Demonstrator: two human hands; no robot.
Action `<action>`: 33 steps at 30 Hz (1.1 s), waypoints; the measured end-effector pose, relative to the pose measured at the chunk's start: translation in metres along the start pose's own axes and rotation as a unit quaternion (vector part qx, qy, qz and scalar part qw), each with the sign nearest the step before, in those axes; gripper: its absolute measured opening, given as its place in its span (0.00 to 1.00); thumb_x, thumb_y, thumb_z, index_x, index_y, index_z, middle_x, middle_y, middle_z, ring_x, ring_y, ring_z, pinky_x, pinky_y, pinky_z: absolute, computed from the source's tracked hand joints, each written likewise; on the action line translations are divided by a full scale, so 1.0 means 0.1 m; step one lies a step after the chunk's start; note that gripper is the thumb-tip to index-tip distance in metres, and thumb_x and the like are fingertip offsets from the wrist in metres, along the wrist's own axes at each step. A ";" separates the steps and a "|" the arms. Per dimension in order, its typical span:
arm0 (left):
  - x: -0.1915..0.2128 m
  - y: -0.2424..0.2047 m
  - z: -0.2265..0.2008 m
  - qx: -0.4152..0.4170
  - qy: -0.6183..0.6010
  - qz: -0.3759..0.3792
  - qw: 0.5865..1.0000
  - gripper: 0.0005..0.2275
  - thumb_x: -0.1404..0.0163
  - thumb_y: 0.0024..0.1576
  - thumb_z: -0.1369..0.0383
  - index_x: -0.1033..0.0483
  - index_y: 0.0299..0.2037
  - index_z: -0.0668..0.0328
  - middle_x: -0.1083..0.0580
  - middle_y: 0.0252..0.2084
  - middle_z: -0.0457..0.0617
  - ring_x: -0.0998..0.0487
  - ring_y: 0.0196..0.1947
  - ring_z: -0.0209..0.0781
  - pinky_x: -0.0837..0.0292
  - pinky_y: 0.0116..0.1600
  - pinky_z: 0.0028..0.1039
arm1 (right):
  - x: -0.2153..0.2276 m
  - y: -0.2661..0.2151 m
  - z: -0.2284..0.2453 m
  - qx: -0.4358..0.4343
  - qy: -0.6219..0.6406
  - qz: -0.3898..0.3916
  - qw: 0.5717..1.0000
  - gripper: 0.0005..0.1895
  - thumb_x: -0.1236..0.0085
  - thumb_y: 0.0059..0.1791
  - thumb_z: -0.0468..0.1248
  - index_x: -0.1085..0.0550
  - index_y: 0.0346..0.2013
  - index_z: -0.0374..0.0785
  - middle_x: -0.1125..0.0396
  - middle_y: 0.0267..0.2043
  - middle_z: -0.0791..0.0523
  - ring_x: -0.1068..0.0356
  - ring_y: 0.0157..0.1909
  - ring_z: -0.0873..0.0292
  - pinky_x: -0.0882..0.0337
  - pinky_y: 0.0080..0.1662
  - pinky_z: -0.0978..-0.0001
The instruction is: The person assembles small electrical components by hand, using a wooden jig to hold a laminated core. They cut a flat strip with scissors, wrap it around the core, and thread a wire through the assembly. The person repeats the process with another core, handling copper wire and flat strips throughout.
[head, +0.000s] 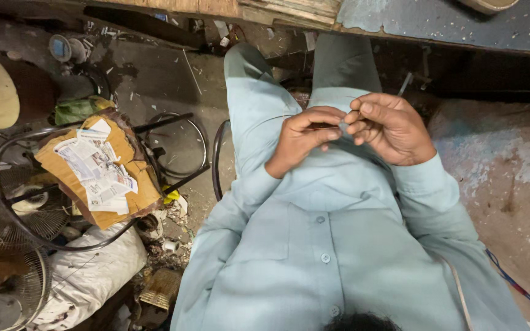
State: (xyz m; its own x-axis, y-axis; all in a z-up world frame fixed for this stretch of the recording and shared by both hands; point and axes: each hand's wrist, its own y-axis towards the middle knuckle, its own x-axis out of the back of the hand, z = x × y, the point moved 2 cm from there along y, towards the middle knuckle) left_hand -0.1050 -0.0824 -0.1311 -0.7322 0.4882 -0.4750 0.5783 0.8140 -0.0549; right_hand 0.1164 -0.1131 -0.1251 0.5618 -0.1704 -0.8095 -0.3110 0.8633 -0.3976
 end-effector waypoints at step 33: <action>0.42 -0.32 -0.40 0.125 -0.302 -0.033 0.944 0.13 0.54 0.70 0.63 0.26 0.50 0.69 0.20 0.39 0.56 0.17 0.34 0.41 0.25 0.33 0.25 | -0.08 -0.12 0.05 -0.037 0.028 0.052 0.998 0.10 0.47 0.58 0.33 0.24 0.47 0.26 0.26 0.40 0.47 0.25 0.38 0.53 0.27 0.34 0.66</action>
State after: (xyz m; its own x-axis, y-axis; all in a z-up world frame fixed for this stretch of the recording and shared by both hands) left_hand -0.1687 -0.0758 -0.1145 -0.4738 0.1092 -0.8738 0.6610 0.6997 -0.2710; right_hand 0.1197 -0.1195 -0.1120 0.4810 -0.1094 -0.8699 -0.4229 0.8402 -0.3395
